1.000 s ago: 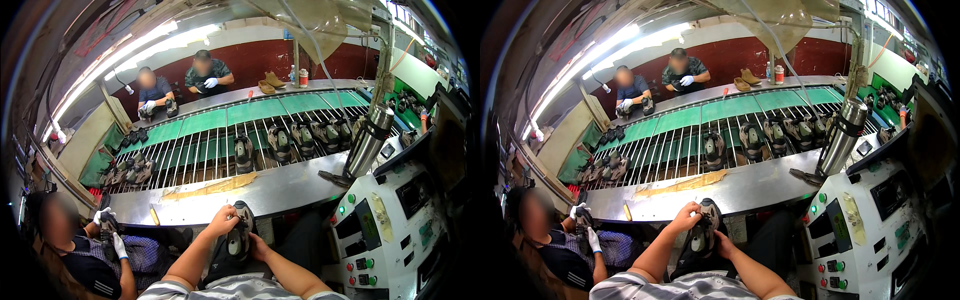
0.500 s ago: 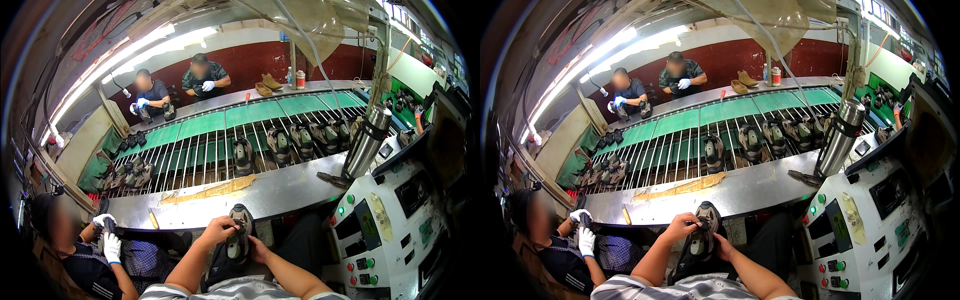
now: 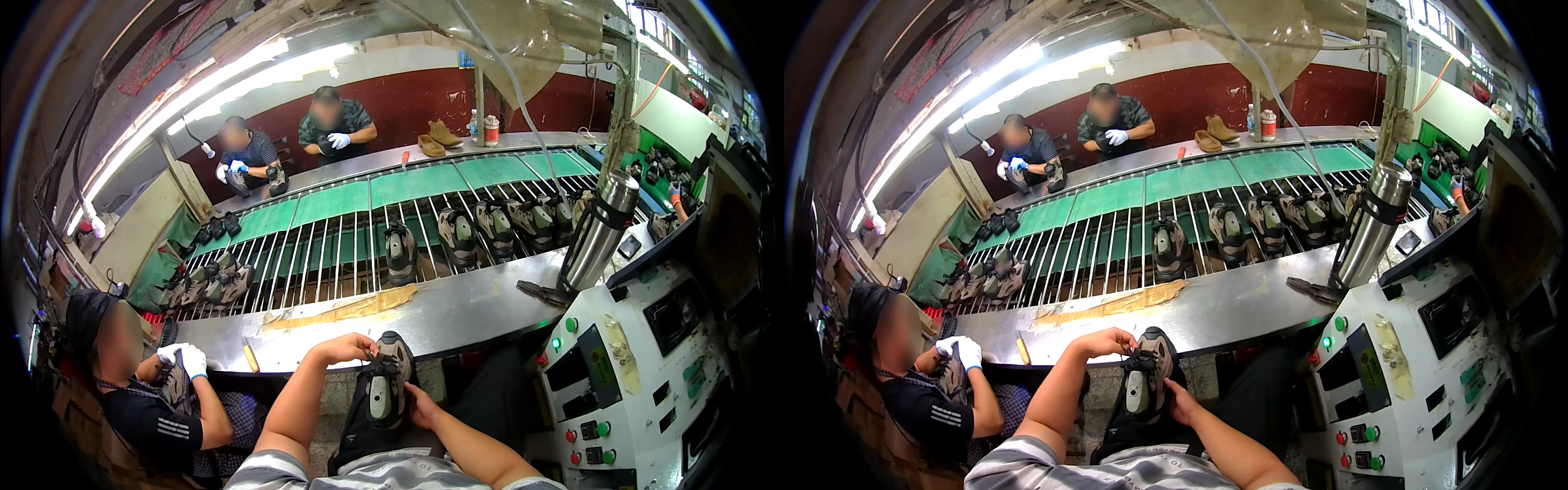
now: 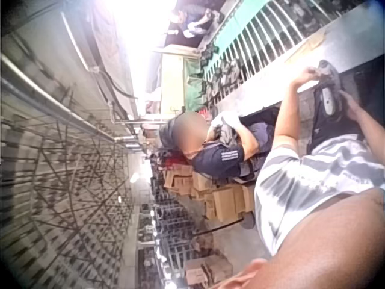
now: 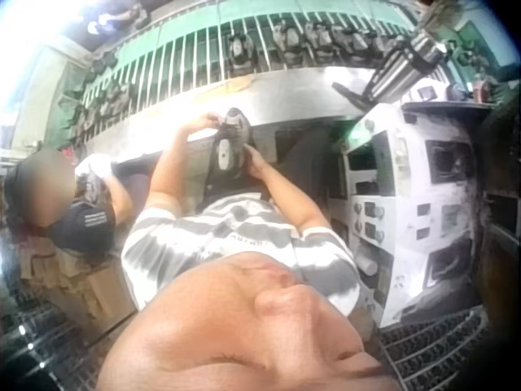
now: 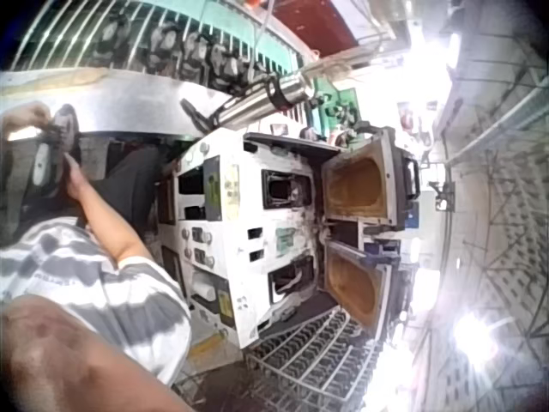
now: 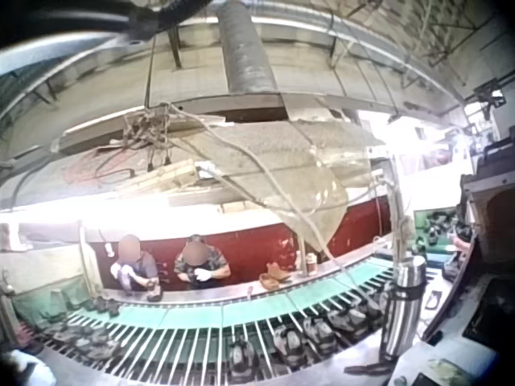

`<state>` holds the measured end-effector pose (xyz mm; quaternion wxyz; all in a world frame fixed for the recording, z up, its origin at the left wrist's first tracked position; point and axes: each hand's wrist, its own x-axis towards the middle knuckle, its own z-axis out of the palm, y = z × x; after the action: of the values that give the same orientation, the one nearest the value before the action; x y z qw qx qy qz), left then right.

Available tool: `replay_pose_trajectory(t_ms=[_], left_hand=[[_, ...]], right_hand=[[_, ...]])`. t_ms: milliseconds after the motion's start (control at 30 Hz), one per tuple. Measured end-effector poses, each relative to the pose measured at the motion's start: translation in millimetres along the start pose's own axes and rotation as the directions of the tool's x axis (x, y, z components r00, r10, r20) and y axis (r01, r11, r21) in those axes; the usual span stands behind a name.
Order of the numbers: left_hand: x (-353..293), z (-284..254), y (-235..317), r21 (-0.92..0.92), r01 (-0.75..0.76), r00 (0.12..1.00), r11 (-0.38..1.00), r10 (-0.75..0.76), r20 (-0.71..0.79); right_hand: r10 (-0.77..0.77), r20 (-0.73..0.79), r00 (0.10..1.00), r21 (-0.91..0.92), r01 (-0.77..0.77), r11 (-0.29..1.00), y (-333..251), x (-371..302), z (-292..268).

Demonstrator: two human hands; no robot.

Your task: The person picks up shoes from a conveyor belt, places them into a lasting machine to press the soles, and then returns them to the conveyor belt.

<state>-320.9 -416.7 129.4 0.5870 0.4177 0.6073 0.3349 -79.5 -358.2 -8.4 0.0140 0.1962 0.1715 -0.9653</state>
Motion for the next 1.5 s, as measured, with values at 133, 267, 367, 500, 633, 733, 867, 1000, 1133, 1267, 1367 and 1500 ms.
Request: replay_pose_trajectory(t_ms=[133,267,367,500,633,733,867,1000,1133,1267,1367,1500], left_hand=[[12,9,16,0.167,-0.001,0.997,0.986,-0.012,0.077],[19,31,29,0.25,-0.124,0.987,0.96,0.093,0.134],[20,39,39,0.392,-0.101,0.99,0.914,0.054,0.129],[18,65,66,0.716,-0.055,0.998,0.696,0.039,0.039],[27,79,63,0.868,0.143,0.99,0.475,-0.069,-0.126],[47,67,43,0.804,0.326,0.937,0.497,-0.059,-0.344],[39,16,-38,0.251,0.249,0.885,0.936,-0.114,-0.452],[-14,52,-46,-0.447,0.04,0.751,0.894,-0.322,-0.576],[-33,105,-51,-0.765,-0.083,0.867,0.639,-0.333,-0.372],[-49,124,-42,-0.545,-0.22,0.821,0.809,-0.148,-0.552],[-61,111,-57,-0.572,-0.174,0.898,0.802,-0.109,-0.427],[-49,135,-39,-0.699,-0.248,0.938,0.671,-0.013,-0.345]], right_hand=[[-0.01,0.017,1.0,-0.003,0.01,1.0,1,4,-5],[0.042,-0.021,0.999,0.037,-0.042,0.998,-5,-4,0],[0.016,0.039,0.999,0.019,-0.017,1.0,0,3,-11],[0.088,0.085,0.993,0.044,-0.092,0.995,5,8,-22],[0.096,0.104,0.99,0.034,-0.1,0.994,4,13,-28],[0.038,0.088,0.995,0.043,-0.042,0.998,6,22,-35],[0.004,0.067,0.998,-0.005,-0.004,1.0,12,19,-25],[-0.034,-0.038,0.999,-0.026,0.033,0.999,-1,1,-6],[-0.055,-0.114,0.992,-0.238,0.027,0.971,-3,-1,-8],[-0.205,-0.006,0.979,-0.572,0.165,0.803,-7,-19,4],[-0.439,0.023,0.898,-0.597,0.365,0.714,-3,-37,17],[-0.504,0.027,0.863,-0.456,0.459,0.763,-25,-63,14]])
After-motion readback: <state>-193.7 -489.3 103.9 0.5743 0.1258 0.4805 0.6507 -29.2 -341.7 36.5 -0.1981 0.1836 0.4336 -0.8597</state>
